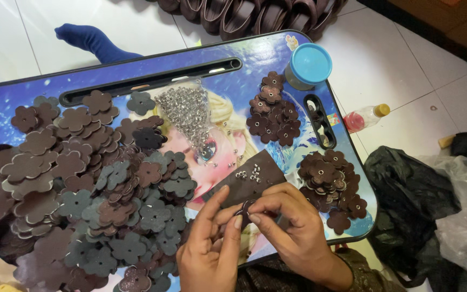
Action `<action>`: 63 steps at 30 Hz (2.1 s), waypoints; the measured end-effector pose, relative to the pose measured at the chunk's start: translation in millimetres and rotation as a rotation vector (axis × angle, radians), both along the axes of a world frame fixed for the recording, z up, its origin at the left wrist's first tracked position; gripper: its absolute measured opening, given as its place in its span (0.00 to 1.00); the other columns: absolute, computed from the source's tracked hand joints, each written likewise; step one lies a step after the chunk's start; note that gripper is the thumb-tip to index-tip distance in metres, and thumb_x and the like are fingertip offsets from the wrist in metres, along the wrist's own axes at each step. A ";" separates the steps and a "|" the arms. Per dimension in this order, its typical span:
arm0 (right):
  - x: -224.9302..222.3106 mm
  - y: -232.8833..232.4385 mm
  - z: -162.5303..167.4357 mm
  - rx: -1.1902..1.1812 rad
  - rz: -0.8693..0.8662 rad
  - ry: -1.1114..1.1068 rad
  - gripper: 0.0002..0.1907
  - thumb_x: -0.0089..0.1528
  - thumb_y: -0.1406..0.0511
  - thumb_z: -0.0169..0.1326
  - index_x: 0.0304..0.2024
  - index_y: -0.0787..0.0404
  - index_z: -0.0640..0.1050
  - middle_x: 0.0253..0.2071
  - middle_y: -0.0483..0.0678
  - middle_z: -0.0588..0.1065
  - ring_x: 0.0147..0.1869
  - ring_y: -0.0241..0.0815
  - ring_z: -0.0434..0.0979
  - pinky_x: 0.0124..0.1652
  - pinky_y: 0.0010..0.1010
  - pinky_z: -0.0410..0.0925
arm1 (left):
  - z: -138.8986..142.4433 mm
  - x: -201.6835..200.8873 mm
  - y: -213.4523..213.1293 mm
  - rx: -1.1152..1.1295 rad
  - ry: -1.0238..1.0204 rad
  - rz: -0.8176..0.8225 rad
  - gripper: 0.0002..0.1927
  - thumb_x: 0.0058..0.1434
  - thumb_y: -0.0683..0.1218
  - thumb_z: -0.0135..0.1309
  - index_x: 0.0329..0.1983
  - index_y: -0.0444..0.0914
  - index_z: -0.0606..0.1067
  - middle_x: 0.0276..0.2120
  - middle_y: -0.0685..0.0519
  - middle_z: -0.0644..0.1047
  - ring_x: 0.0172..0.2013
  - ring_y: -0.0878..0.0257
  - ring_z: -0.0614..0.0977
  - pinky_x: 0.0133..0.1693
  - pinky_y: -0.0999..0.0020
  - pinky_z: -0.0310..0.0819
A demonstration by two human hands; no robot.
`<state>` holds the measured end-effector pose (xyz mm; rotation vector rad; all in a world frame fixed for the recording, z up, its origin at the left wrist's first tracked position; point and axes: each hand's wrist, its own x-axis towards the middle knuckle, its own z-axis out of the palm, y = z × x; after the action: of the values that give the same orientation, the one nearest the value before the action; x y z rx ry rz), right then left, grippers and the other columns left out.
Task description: The person repeatedly picks up flower-shaped brown craft pieces and small metal fasteners from a tray, inserts the fasteners into the pieces, and places the assembled units into a separate pile. The task continues throughout the clip with consistent hand movements.
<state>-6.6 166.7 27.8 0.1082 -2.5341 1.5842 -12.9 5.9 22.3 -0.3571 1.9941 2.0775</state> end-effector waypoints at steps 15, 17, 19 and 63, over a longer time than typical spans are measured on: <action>16.6 7.2 -30.4 -0.633 -0.048 -0.311 0.15 0.64 0.78 0.55 0.52 0.68 0.72 0.46 0.49 0.76 0.52 0.35 0.77 0.51 0.27 0.70 | -5.1 7.9 1.0 -0.188 0.235 -0.026 0.30 0.55 0.39 0.62 0.62 0.39 0.73 0.39 0.52 0.88 0.35 0.68 0.87 0.35 0.73 0.81; 18.1 10.0 -26.7 -0.610 -0.009 -0.326 0.15 0.64 0.77 0.54 0.53 0.68 0.72 0.46 0.50 0.77 0.52 0.36 0.78 0.52 0.27 0.71 | -6.4 7.6 1.4 -0.180 0.159 -0.025 0.32 0.54 0.39 0.61 0.64 0.42 0.72 0.37 0.54 0.88 0.34 0.70 0.88 0.32 0.74 0.82; 19.6 8.9 -24.6 -0.623 0.017 -0.329 0.16 0.64 0.77 0.54 0.54 0.68 0.72 0.46 0.50 0.77 0.53 0.36 0.78 0.53 0.28 0.71 | -11.0 8.3 0.6 -0.199 0.147 -0.045 0.32 0.54 0.40 0.61 0.65 0.43 0.72 0.35 0.55 0.88 0.32 0.70 0.88 0.29 0.73 0.81; -31.9 8.4 17.0 0.654 -0.069 0.260 0.09 0.56 0.69 0.64 0.38 0.59 0.80 0.39 0.46 0.76 0.41 0.48 0.75 0.41 0.38 0.69 | 8.0 -27.8 -49.2 -1.364 0.853 0.102 0.09 0.62 0.49 0.67 0.45 0.48 0.84 0.54 0.56 0.81 0.59 0.51 0.74 0.65 0.50 0.58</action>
<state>-38.6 175.1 44.8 0.2725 -2.6878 0.6139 -40.7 -43.3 30.2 0.3197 3.6715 0.4963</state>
